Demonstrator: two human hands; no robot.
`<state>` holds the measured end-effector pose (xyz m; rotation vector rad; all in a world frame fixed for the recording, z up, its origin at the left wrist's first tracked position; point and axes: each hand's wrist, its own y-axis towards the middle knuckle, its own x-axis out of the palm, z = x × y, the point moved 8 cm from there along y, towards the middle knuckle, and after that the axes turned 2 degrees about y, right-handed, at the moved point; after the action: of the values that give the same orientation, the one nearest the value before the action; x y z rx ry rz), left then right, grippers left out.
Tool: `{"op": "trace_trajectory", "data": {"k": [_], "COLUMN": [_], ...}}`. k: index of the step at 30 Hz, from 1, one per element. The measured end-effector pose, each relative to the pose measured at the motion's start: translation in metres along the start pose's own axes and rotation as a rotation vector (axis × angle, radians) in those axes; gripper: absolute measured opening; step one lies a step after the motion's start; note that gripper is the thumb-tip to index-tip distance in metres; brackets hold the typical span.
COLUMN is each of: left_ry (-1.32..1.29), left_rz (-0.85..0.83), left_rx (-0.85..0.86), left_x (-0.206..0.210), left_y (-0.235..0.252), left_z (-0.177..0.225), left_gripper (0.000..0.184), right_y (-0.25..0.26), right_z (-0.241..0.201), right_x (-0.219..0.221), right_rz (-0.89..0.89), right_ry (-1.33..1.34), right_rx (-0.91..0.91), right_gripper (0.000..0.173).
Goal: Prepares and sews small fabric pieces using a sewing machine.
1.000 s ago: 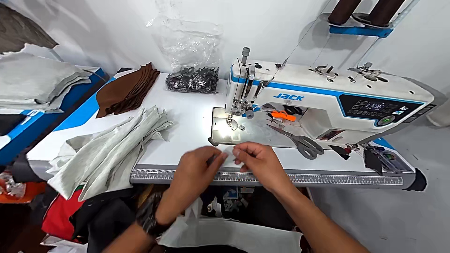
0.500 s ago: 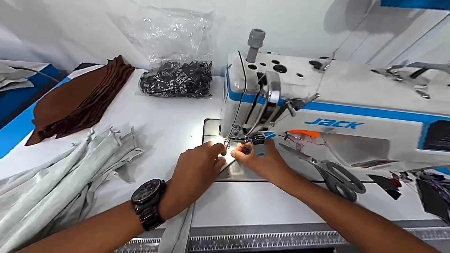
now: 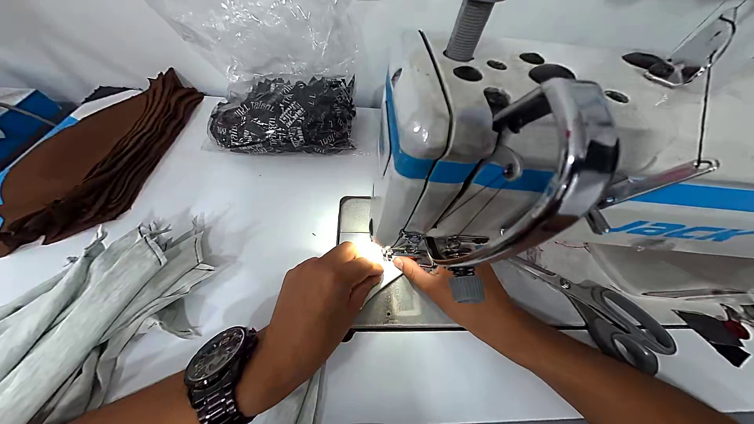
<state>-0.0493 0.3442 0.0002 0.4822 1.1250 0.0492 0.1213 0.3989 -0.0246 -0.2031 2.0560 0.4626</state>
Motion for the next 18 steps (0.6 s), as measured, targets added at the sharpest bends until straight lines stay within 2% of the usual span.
{"op": "trace_trajectory", "data": {"k": [18], "left_ry": [0.019], "left_rz": [0.000], "left_rx": [-0.005], "left_x": [0.0001], "left_y": [0.0047], "left_z": [-0.0017], "left_gripper": [0.012], "right_y": [0.0036], "right_z": [-0.0023], "right_x": [-0.0013], "right_rz": [0.054], "right_ry": [-0.042], "right_rx": [-0.041], "right_gripper": [0.022]}}
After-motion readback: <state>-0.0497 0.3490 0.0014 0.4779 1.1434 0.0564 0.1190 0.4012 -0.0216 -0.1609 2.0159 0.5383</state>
